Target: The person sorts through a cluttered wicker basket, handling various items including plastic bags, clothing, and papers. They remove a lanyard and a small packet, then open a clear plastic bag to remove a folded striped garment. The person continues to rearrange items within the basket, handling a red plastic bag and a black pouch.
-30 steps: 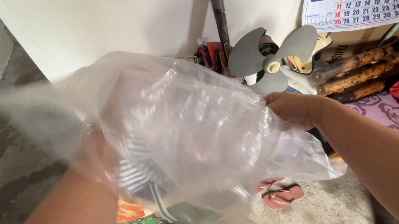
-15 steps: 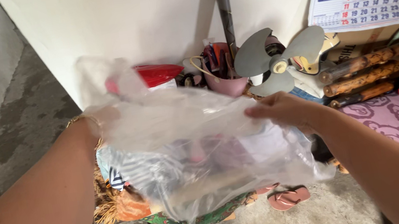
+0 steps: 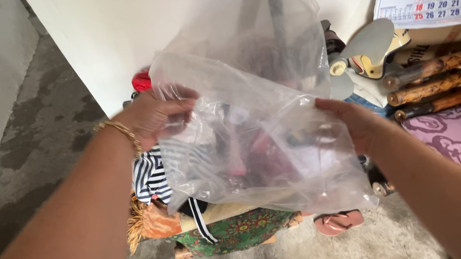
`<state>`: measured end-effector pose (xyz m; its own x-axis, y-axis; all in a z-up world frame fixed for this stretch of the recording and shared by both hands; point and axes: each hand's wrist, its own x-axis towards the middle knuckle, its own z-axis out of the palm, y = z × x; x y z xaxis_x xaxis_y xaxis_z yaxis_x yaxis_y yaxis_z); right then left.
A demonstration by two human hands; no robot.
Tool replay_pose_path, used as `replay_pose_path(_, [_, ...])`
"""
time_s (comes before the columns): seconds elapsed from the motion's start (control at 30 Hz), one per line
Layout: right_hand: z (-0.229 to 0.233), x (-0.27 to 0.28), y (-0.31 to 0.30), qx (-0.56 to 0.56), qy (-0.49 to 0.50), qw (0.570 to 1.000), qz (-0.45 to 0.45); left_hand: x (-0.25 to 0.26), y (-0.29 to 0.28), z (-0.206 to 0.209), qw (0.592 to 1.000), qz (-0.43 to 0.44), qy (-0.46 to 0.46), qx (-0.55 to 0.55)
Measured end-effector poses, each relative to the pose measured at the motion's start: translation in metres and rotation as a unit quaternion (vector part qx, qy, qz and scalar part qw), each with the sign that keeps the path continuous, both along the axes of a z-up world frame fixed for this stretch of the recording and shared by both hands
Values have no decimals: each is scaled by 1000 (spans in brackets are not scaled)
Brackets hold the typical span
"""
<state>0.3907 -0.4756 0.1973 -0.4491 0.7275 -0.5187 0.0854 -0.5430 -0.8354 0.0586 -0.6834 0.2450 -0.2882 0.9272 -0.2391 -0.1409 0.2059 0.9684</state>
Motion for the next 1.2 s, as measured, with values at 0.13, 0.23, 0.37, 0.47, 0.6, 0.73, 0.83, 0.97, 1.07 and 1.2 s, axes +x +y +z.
replay_pose_path(0.13, [19,22,19,80,-53,995,-22,-16,-16,19,1000,9,15,20])
replay_pose_path(0.23, [35,31,24,62,211,975,5,-7,-21,27,994,85,-43,49])
replay_pose_path(0.37, [44,34,17,49,275,951,132,3,-25,40,978,112,-121,130])
replay_pose_path(0.47, [49,30,11,110,245,945,184,7,-19,51,962,165,-171,134])
replay_pose_path(0.6, [65,30,-11,60,406,863,294,-1,-19,62,918,255,-248,173])
replay_pose_path(0.73, [59,25,-4,122,176,931,296,-24,-7,53,922,287,-203,162])
replay_pose_path(0.83, [39,23,19,172,150,959,170,-48,-11,37,930,308,-136,147])
replay_pose_path(0.97, [25,40,63,194,144,968,73,-59,-44,28,923,375,74,42])
replay_pose_path(1.07, [7,31,91,109,232,965,59,-40,-59,40,899,375,-179,137])
replay_pose_path(1.2, [17,-3,89,81,239,967,-30,7,-69,49,911,279,-281,111])
